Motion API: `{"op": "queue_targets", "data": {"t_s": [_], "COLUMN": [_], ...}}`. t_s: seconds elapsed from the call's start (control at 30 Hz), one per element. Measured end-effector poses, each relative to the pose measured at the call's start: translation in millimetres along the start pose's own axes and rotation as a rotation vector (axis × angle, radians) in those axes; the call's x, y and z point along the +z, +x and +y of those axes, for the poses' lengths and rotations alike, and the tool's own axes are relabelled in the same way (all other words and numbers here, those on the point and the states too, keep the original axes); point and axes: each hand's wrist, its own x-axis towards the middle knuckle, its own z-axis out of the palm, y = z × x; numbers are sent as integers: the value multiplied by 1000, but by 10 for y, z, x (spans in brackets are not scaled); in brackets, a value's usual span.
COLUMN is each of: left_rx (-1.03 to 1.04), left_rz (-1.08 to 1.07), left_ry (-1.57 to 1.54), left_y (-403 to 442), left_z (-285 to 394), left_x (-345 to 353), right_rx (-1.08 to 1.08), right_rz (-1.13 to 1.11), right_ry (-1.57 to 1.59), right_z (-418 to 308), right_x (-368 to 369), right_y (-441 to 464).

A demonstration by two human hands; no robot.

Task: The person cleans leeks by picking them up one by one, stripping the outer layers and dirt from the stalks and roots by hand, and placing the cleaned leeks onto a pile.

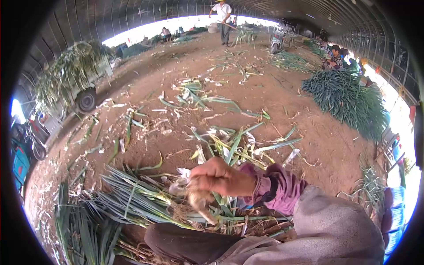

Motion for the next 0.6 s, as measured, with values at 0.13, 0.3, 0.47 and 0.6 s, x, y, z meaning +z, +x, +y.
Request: {"op": "queue_targets", "data": {"t_s": [0.13, 0.3, 0.47, 0.6], "left_rx": [238, 188, 70, 285], "left_rz": [136, 1, 275, 428], "left_ry": [-579, -1195, -1492, -640], "left_y": [445, 798, 1289, 1338], "left_z": [618, 1331, 1111, 745], "left_x": [252, 770, 329, -277], "right_rx": [-27, -333, -456, 90], "right_rz": [28, 96, 370, 786], "right_ry": [-53, 92, -459, 580], "right_z": [-370, -771, -743, -228], "right_x": [376, 653, -10, -293], "right_y": [505, 805, 588, 148]}}
